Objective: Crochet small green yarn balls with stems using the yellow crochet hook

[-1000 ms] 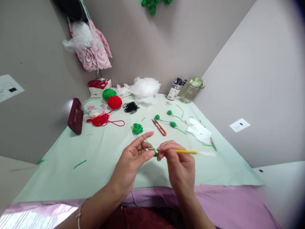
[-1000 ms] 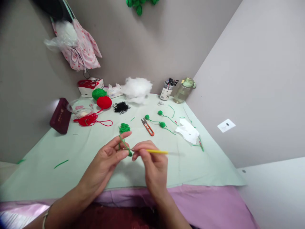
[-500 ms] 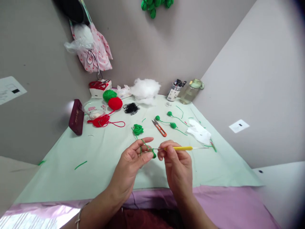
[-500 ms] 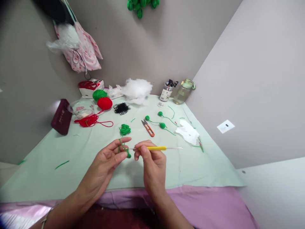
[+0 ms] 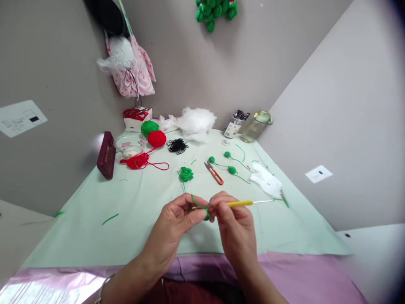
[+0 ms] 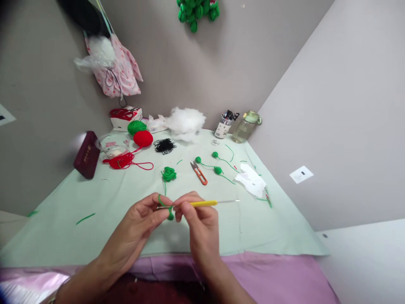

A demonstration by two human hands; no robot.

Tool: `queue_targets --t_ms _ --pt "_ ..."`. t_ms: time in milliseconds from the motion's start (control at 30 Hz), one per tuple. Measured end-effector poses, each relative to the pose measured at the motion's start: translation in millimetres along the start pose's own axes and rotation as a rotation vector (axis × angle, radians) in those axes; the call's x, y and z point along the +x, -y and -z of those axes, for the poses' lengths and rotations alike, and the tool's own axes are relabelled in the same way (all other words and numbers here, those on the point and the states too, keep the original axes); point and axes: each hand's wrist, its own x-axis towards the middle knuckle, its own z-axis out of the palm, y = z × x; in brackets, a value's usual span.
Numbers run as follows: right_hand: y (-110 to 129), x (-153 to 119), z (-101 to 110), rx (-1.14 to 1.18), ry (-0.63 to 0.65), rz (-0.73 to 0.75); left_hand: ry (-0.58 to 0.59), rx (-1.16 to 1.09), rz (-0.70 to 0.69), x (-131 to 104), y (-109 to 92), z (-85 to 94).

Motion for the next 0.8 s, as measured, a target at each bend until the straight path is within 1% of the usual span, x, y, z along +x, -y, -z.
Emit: queue_targets --t_ms 67,100,167,200,233,267,367,467,533,567,600,667,733,800 --pt "3.3 5.7 5.0 -0.098 0.143 0.006 -0.035 -0.005 0.005 -1.7 -0.5 1.6" --pt "4.8 12.4 9.3 -0.154 0.236 -0.007 -0.062 -0.015 0.009 -2.7 -1.4 3.4" --pt "4.7 33.8 19.2 -0.306 0.401 -0.081 -0.109 -0.035 0.014 -5.4 -4.2 7.7" --pt "2.1 47.5 23.6 -0.400 0.461 -0.079 -0.122 -0.043 0.017 -7.0 -5.7 9.6" --pt "-2.6 62.2 26.9 -0.535 0.489 -0.073 -0.126 -0.046 0.023 -8.7 -7.0 11.2" --pt "-9.3 76.9 28.5 -0.677 0.494 -0.069 -0.126 -0.045 0.030 -10.2 -7.8 12.2" --pt "-38.1 113.8 22.2 -0.792 0.483 -0.056 -0.111 -0.037 0.049 -13.1 -7.8 12.4" --pt "-66.5 136.3 6.3 -0.829 0.432 -0.054 -0.095 -0.031 0.057 -13.5 -7.3 11.8" --pt "-77.7 149.0 0.2 -0.809 0.440 -0.090 -0.091 -0.027 0.060 -14.3 -10.9 12.7" --pt "-80.1 156.2 0.9 -0.785 0.447 -0.111 -0.097 -0.029 0.055 -15.3 -14.5 13.7" --pt "-80.5 164.4 4.9 -0.753 0.440 -0.126 -0.109 -0.033 0.042 -16.7 -19.3 15.0" --pt "-76.3 182.7 23.0 -0.677 0.359 -0.124 -0.172 -0.054 -0.020 -20.5 -31.6 19.2" --pt "-67.9 201.0 51.9 -0.600 0.232 -0.111 -0.261 -0.073 -0.096 -24.9 -45.2 26.3" --pt "-57.3 215.9 85.0 -0.528 0.114 -0.080 -0.328 -0.072 -0.174 -29.4 -57.5 37.5"
